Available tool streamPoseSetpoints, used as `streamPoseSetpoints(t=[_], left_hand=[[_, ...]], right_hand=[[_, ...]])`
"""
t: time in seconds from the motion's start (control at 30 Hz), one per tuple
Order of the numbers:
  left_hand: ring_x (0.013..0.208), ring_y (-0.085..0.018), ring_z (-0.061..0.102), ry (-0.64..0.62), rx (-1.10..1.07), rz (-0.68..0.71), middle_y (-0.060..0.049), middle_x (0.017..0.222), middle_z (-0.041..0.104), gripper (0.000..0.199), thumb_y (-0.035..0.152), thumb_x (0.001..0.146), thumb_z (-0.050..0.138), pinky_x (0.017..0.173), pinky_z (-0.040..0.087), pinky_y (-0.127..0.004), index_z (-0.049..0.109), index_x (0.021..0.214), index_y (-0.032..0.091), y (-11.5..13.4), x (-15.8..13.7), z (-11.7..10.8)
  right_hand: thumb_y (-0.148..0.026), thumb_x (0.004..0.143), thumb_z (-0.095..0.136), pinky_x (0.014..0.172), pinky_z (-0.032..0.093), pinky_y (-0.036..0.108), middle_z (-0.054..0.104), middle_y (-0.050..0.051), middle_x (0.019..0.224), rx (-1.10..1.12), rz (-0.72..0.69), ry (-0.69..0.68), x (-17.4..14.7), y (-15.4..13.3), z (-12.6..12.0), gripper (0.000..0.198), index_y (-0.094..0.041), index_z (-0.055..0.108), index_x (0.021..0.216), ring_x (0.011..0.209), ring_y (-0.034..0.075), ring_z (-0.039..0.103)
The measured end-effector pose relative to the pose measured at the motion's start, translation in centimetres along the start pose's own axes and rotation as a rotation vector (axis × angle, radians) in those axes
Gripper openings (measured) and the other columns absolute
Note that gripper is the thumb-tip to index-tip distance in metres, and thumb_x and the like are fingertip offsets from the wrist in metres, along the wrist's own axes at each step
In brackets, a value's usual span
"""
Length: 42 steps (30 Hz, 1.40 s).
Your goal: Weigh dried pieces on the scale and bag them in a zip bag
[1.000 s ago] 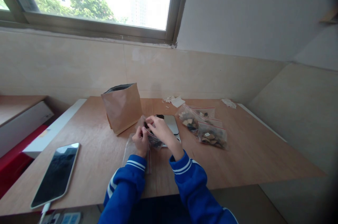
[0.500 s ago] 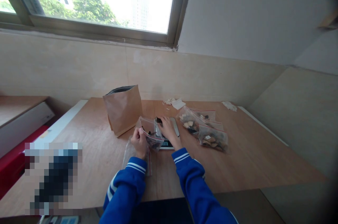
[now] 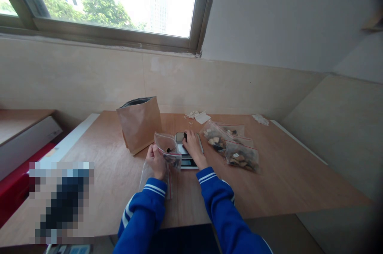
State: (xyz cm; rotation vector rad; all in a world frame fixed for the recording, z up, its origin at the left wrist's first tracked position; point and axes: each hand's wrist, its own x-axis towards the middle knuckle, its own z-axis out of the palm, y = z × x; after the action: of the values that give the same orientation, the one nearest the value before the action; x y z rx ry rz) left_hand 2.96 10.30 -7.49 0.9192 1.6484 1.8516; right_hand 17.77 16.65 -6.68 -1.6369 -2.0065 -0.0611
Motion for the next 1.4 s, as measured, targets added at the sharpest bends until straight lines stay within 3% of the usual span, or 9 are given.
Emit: streamPoseSetpoints(t=[0.23,0.43,0.7,0.87,0.97,1.07,1.2,1.27,1.4], left_hand=[[0.049,-0.013,0.039,-0.004,-0.051,-0.01,0.003,0.053,0.037,0.036,0.048,0.088,0.034,0.049,0.035,-0.025,0.03,0.061,0.024,-0.1,0.1,0.0],[0.05,-0.013,0.039,0.003,-0.079,-0.034,0.003,0.054,0.039,0.036,0.048,0.087,0.036,0.049,0.034,-0.024,0.032,0.061,0.024,0.0,0.1,0.0],[0.047,-0.011,0.033,0.022,-0.177,-0.06,0.005,0.052,0.035,0.035,0.045,0.086,0.041,0.047,0.033,-0.024,0.034,0.06,0.023,0.1,0.0,0.3],[0.044,-0.009,0.029,0.044,-0.297,-0.067,0.006,0.05,0.034,0.035,0.041,0.085,0.046,0.046,0.03,-0.023,0.035,0.057,0.022,0.0,0.3,0.3],[0.044,-0.009,0.029,0.068,-0.339,-0.049,0.007,0.049,0.033,0.036,0.039,0.085,0.048,0.045,0.029,-0.023,0.035,0.056,0.022,0.0,0.3,0.4],[0.041,-0.009,0.028,0.061,-0.369,-0.06,0.007,0.046,0.033,0.036,0.039,0.085,0.048,0.043,0.027,-0.022,0.034,0.057,0.022,0.2,0.3,0.3],[0.037,-0.009,0.026,0.037,-0.419,-0.07,0.008,0.044,0.031,0.035,0.042,0.085,0.048,0.039,0.022,-0.022,0.035,0.059,0.023,0.7,0.2,0.2],[0.037,-0.008,0.025,-0.003,-0.45,-0.059,0.008,0.043,0.03,0.036,0.043,0.086,0.049,0.038,0.021,-0.022,0.035,0.06,0.023,0.8,0.0,0.2],[0.039,-0.009,0.026,-0.117,-0.451,0.032,0.007,0.045,0.03,0.038,0.044,0.089,0.047,0.04,0.023,-0.023,0.035,0.061,0.022,0.6,-0.4,0.2]], right_hand=[[-0.004,0.081,0.041,0.083,0.049,0.032,0.067,0.013,0.102,0.304,0.06,0.099,0.5,-0.5,-1.0,0.032,-0.015,0.056,0.107,0.094,0.021,0.064],[-0.02,0.085,0.049,0.078,0.053,0.031,0.068,0.011,0.1,0.769,0.195,0.286,1.4,-3.4,-4.5,0.026,-0.016,0.055,0.109,0.086,0.019,0.066],[-0.029,0.086,0.059,0.078,0.055,0.028,0.068,0.007,0.105,0.936,0.003,-0.016,0.7,-8.7,-8.1,0.036,-0.021,0.053,0.12,0.089,0.015,0.067],[-0.034,0.092,0.051,0.087,0.053,0.031,0.067,0.008,0.108,0.919,-0.043,0.039,-0.1,-8.0,-8.4,0.024,-0.02,0.059,0.11,0.1,0.018,0.065],[-0.039,0.094,0.049,0.092,0.051,0.034,0.065,0.009,0.114,0.924,-0.017,0.045,-1.2,-6.7,-7.9,0.027,-0.02,0.06,0.109,0.107,0.02,0.063],[-0.046,0.09,0.055,0.099,0.048,0.038,0.06,0.011,0.127,0.949,0.003,-0.066,-3.2,-5.5,-6.8,0.04,-0.021,0.055,0.121,0.118,0.022,0.058],[-0.046,0.072,0.078,0.108,0.04,0.044,0.049,0.012,0.142,0.974,-0.009,-0.257,-5.7,-5.1,-5.4,0.08,-0.025,0.04,0.14,0.131,0.026,0.047],[-0.046,0.075,0.075,0.106,0.042,0.043,0.053,0.011,0.139,1.003,0.018,-0.259,-6.3,-5.5,-5.1,0.074,-0.025,0.043,0.139,0.129,0.025,0.05],[-0.048,0.093,0.052,0.095,0.05,0.038,0.07,0.008,0.114,1.042,0.044,-0.159,-6.1,-5.9,-5.1,0.037,-0.022,0.065,0.116,0.107,0.024,0.065]])
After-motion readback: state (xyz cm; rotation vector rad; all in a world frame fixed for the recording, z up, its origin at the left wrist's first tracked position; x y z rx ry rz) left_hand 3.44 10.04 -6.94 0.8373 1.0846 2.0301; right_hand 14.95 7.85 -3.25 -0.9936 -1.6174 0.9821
